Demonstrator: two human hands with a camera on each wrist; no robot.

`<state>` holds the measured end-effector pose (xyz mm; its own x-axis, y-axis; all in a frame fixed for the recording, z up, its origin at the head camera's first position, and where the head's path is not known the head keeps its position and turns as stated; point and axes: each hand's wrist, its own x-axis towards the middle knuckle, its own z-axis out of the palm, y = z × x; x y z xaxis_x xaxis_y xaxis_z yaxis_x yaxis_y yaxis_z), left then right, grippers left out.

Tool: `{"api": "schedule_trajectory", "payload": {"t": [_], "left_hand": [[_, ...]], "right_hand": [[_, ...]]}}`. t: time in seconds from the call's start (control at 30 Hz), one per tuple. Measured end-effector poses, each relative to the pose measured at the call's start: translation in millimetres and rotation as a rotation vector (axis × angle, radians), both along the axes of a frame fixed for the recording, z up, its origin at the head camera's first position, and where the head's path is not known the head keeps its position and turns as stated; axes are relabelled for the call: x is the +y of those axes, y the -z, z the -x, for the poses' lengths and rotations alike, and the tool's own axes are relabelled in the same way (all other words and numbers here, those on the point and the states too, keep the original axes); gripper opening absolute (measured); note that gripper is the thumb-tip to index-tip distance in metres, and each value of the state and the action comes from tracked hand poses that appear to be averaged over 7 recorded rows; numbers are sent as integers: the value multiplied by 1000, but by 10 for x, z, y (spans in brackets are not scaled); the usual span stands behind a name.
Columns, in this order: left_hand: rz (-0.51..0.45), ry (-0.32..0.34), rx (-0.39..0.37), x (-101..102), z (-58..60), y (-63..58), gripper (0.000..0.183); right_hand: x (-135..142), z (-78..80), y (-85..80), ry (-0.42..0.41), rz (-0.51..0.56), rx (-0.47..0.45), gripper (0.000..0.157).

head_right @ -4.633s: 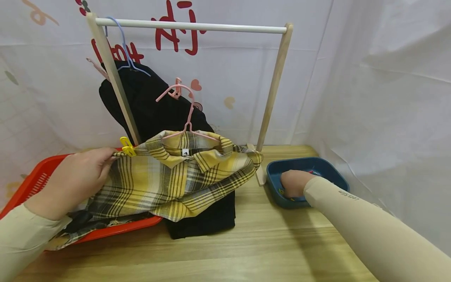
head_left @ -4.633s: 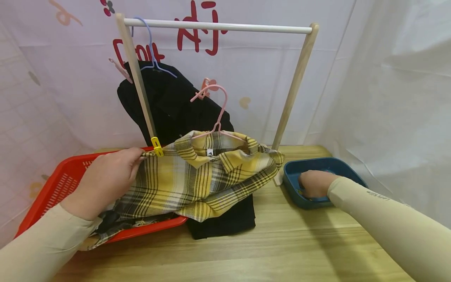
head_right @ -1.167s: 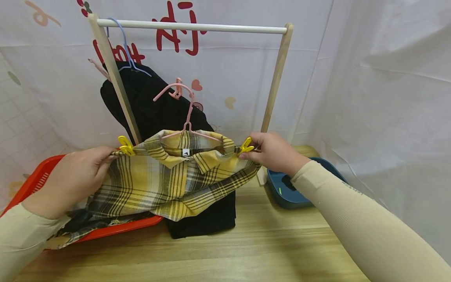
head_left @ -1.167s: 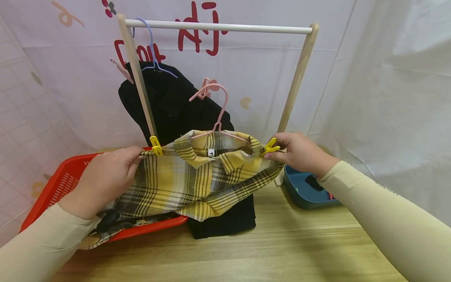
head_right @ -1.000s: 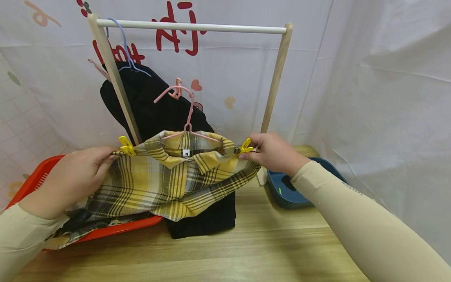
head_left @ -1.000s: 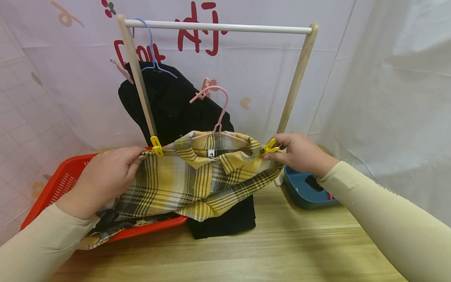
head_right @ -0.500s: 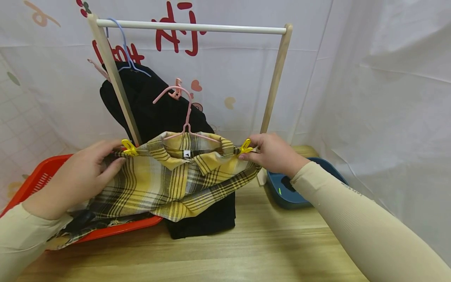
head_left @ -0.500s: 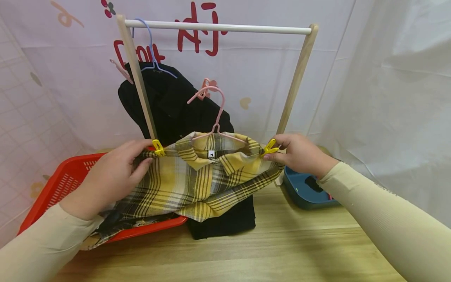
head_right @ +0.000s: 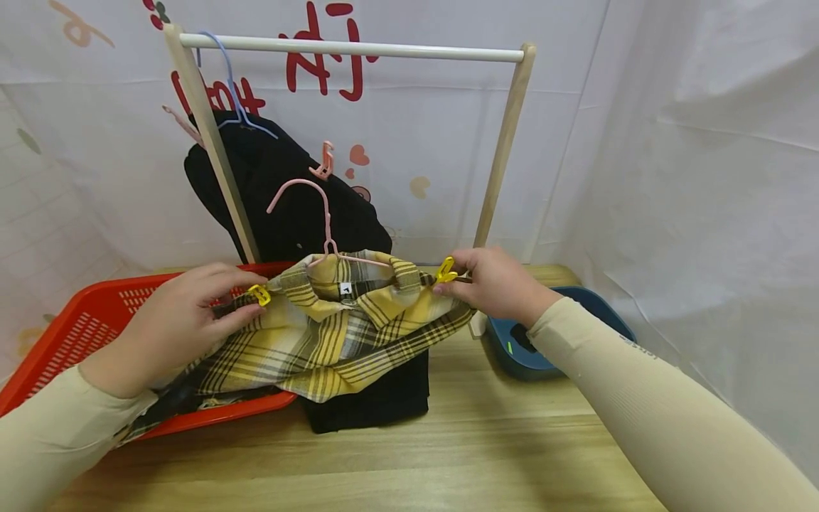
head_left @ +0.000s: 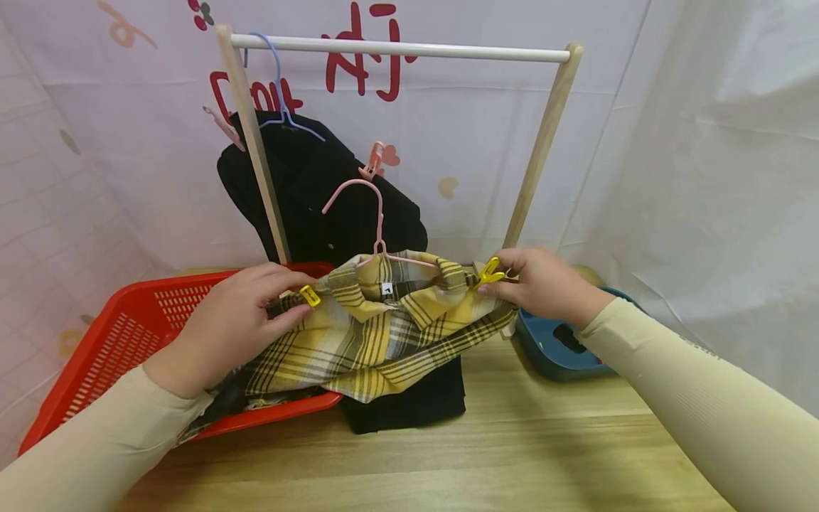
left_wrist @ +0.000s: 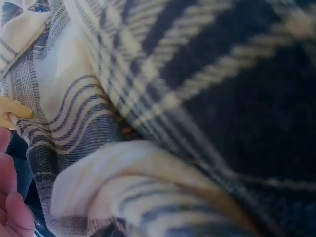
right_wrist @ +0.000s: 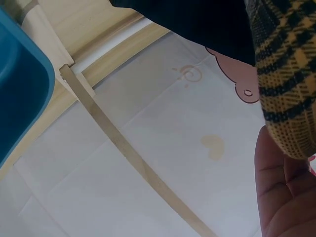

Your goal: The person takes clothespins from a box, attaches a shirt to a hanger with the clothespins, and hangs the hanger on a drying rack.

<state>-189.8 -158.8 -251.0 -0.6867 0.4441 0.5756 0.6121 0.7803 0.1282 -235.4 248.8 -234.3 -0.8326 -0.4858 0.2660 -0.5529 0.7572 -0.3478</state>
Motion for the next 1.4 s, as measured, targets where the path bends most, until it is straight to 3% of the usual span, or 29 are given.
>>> {"api": "schedule_trajectory", "payload": {"t": [0.3, 0.5, 0.67, 0.8, 1.03, 1.23, 1.4], "left_hand": [[-141, -2, 30, 10, -10, -23, 21], [-203, 32, 30, 19, -22, -18, 24], [-230, 43, 42, 28, -35, -29, 26], [-246, 57, 56, 36, -53, -51, 28], [-288, 88, 81, 15, -65, -104, 31], [-265, 73, 29, 2, -57, -134, 46], [-231, 50, -34, -71, -60, -182, 61]], "right_hand": [[-1, 5, 26, -21, 25, -53, 14], [-10, 13, 66, -73, 38, -129, 15], [-21, 12, 85, -42, 3, -172, 21], [-22, -2, 103, 8, -36, -117, 25], [-13, -21, 177, 29, -140, 146, 29], [-9, -33, 163, 92, -160, 92, 38], [15, -48, 125, 146, -139, 66, 34]]}}
